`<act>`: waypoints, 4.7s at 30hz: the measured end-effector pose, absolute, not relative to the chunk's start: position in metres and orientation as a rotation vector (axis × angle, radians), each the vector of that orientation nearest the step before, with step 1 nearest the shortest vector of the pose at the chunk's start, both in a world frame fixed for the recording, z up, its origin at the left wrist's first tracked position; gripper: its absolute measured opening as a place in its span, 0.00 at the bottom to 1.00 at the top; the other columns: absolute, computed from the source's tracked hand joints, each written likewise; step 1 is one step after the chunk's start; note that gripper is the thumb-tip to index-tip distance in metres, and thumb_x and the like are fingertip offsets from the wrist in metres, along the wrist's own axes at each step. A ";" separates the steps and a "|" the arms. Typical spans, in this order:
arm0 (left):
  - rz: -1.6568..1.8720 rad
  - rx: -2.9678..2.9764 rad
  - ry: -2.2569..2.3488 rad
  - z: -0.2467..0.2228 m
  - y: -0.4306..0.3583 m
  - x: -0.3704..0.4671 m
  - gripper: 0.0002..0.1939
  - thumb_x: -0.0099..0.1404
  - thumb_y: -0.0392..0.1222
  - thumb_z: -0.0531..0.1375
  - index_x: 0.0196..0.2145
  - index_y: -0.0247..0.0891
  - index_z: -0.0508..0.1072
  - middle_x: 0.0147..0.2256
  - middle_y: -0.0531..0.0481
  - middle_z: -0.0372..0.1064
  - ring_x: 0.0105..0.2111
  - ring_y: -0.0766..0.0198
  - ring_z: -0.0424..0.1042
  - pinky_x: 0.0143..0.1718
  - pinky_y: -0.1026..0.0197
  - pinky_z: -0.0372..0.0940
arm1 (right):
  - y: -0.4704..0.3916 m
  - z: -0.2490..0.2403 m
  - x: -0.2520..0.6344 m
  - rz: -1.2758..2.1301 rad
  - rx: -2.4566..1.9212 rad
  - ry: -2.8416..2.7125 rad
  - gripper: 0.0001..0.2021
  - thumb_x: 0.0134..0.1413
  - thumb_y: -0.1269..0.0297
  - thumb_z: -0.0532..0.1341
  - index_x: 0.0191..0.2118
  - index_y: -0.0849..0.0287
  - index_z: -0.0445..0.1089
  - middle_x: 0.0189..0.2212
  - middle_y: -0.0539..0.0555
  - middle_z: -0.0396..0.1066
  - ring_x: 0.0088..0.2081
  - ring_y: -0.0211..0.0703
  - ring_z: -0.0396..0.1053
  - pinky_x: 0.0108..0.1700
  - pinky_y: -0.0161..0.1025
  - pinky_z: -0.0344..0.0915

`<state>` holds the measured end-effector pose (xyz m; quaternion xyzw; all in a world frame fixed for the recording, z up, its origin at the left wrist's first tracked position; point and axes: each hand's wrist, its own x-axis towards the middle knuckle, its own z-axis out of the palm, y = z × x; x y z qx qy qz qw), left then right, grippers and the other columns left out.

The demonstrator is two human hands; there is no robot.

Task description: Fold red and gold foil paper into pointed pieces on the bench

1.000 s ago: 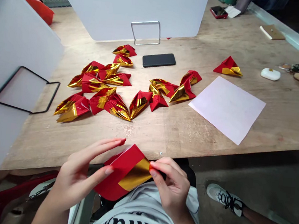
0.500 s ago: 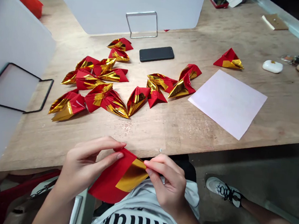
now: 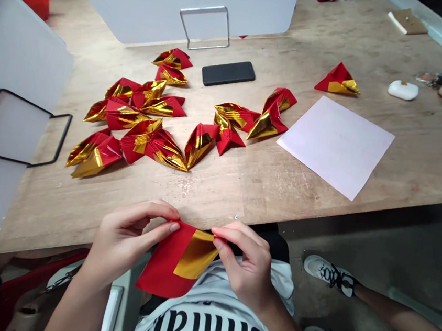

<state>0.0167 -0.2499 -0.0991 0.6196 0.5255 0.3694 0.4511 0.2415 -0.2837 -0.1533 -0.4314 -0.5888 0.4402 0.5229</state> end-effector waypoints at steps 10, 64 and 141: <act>0.950 1.576 1.242 -0.100 -0.252 0.012 0.08 0.65 0.30 0.66 0.35 0.44 0.81 0.35 0.52 0.78 0.36 0.64 0.77 0.36 0.67 0.71 | -0.282 -0.150 0.241 1.105 -1.050 -1.356 0.12 0.63 0.76 0.63 0.46 0.53 0.78 0.37 0.51 0.75 0.38 0.37 0.73 0.38 0.31 0.69; 1.547 0.947 1.428 -0.100 -0.251 0.030 0.14 0.48 0.30 0.74 0.32 0.39 0.78 0.28 0.53 0.78 0.28 0.65 0.79 0.31 0.68 0.76 | -0.274 -0.148 0.226 1.767 -1.134 -1.114 0.27 0.61 0.40 0.62 0.26 0.62 0.72 0.23 0.51 0.62 0.28 0.38 0.57 0.29 0.36 0.58; 1.560 0.905 1.405 -0.128 -0.255 0.016 0.18 0.53 0.33 0.74 0.42 0.43 0.82 0.27 0.53 0.77 0.27 0.70 0.74 0.30 0.73 0.69 | -0.249 -0.137 0.255 1.629 -0.912 -1.424 0.25 0.63 0.77 0.61 0.60 0.43 0.72 0.57 0.52 0.62 0.36 0.30 0.63 0.47 0.31 0.66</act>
